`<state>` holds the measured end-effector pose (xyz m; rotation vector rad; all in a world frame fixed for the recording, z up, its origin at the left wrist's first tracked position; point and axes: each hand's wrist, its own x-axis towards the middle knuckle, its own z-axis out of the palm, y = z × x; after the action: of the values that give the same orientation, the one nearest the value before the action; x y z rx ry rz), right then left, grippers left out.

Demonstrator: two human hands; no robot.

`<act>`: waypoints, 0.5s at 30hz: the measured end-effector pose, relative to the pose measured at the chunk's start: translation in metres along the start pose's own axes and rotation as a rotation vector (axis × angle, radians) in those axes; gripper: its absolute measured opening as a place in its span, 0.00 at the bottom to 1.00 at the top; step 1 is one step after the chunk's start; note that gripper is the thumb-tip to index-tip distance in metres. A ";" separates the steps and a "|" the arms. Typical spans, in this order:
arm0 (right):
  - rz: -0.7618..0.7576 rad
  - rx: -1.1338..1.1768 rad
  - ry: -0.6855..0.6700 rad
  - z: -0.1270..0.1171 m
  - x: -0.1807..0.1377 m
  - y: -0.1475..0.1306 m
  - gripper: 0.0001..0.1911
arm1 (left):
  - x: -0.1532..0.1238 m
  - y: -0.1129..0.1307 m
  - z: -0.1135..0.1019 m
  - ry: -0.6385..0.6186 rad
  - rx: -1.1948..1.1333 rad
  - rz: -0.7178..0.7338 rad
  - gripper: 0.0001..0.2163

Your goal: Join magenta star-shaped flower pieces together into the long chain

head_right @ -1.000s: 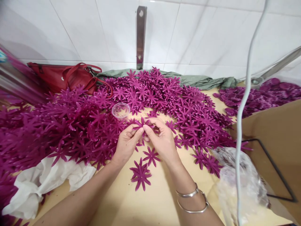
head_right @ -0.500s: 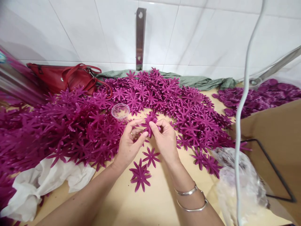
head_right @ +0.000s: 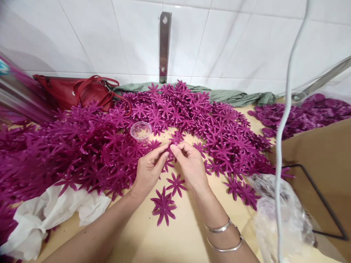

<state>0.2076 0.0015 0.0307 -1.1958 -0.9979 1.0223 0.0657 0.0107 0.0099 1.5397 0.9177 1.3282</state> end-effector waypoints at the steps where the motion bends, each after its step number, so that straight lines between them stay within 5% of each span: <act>1: 0.009 0.020 -0.014 0.000 0.000 0.000 0.15 | 0.001 0.000 -0.001 0.022 -0.003 -0.005 0.14; 7: 0.134 0.184 -0.055 0.000 0.002 -0.004 0.13 | 0.004 -0.003 -0.001 0.140 -0.083 -0.083 0.11; 15: 0.109 0.294 0.126 -0.004 0.007 0.001 0.10 | 0.007 -0.003 0.000 0.219 -0.266 -0.173 0.11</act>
<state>0.2137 0.0077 0.0302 -1.0639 -0.6632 1.1224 0.0667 0.0180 0.0088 1.1040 0.9430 1.4463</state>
